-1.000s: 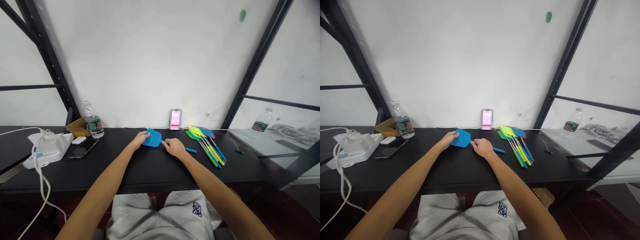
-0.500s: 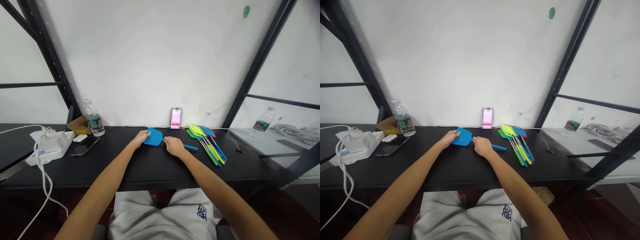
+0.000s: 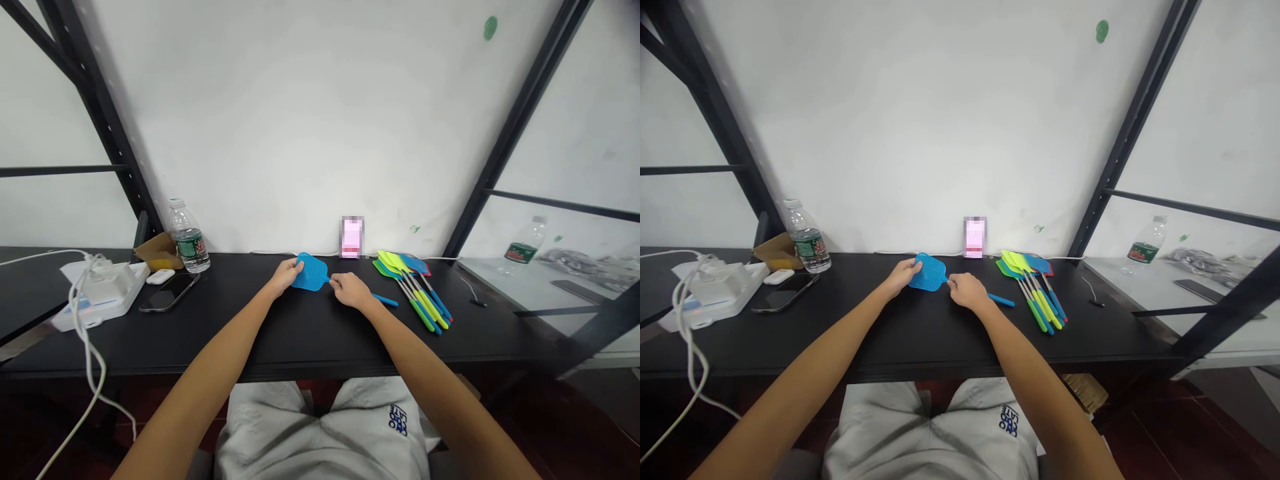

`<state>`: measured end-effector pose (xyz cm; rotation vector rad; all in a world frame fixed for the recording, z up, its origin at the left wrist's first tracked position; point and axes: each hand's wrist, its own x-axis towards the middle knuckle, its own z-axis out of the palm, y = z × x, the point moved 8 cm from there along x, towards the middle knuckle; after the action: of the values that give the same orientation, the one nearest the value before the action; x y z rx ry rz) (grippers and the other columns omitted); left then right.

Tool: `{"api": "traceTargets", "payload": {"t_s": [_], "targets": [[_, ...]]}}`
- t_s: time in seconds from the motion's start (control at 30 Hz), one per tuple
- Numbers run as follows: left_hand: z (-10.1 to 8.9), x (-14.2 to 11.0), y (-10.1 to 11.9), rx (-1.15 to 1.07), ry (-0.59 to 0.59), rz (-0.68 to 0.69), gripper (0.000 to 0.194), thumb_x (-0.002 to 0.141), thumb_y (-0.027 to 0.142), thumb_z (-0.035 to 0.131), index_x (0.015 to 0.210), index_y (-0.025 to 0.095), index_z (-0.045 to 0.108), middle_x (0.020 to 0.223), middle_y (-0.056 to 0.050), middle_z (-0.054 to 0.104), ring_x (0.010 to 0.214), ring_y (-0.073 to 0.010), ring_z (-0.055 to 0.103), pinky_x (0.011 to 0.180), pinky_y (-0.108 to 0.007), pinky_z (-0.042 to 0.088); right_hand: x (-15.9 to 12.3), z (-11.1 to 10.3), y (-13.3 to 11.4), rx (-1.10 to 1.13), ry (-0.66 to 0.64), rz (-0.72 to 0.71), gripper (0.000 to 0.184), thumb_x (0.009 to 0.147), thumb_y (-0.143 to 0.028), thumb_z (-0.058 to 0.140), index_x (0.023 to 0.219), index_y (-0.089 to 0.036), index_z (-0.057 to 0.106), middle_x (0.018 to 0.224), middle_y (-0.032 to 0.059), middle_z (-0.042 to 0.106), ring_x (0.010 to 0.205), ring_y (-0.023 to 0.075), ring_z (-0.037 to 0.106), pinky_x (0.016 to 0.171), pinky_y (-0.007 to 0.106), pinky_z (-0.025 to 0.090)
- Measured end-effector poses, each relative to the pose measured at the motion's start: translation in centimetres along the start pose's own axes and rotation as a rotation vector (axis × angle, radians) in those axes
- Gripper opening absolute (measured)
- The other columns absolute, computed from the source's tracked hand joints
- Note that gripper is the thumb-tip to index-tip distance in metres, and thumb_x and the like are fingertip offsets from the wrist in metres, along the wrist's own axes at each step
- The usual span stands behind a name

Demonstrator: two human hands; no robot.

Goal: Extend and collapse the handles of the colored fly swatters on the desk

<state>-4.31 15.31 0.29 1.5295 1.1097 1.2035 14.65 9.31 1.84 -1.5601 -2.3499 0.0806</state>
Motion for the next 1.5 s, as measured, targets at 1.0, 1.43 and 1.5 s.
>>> {"api": "traceTargets", "payload": {"t_s": [1.0,1.43,1.5], "targets": [[-2.7,-0.5,-0.1,0.509,0.291,-0.070,0.022,0.067,0.037,0.068,0.065,0.022,0.053,0.068,-0.007,0.063,0.086,-0.0279,0.062,0.069,-0.029,0.040,-0.2,-1.9,2.0,-0.136,0.208,-0.001,0.033,0.100,-0.030,0.041,0.114,-0.024,0.070,0.102,0.0079,0.063,0.095,0.0203,0.056,0.080,0.030,0.037],[0.6,-2.5,3.4,0.796,0.190,0.169,0.020,0.082,0.038,0.059,0.091,0.019,0.058,0.095,-0.008,0.060,0.087,-0.0213,0.057,0.078,-0.031,0.042,-2.5,-4.3,-2.7,-0.093,0.469,-0.159,0.045,0.104,-0.039,0.027,0.114,-0.022,0.068,0.094,0.0088,0.057,0.088,0.0182,0.052,0.076,0.027,0.035],[1.9,-2.9,4.0,0.780,0.124,0.247,0.025,0.083,0.040,0.059,0.096,0.019,0.059,0.099,-0.008,0.059,0.088,-0.0205,0.057,0.080,-0.031,0.043,-2.9,-4.7,-2.3,-0.077,0.530,-0.129,0.044,0.104,-0.037,0.028,0.113,-0.021,0.068,0.096,0.0091,0.059,0.087,0.0175,0.054,0.075,0.027,0.036]]}}
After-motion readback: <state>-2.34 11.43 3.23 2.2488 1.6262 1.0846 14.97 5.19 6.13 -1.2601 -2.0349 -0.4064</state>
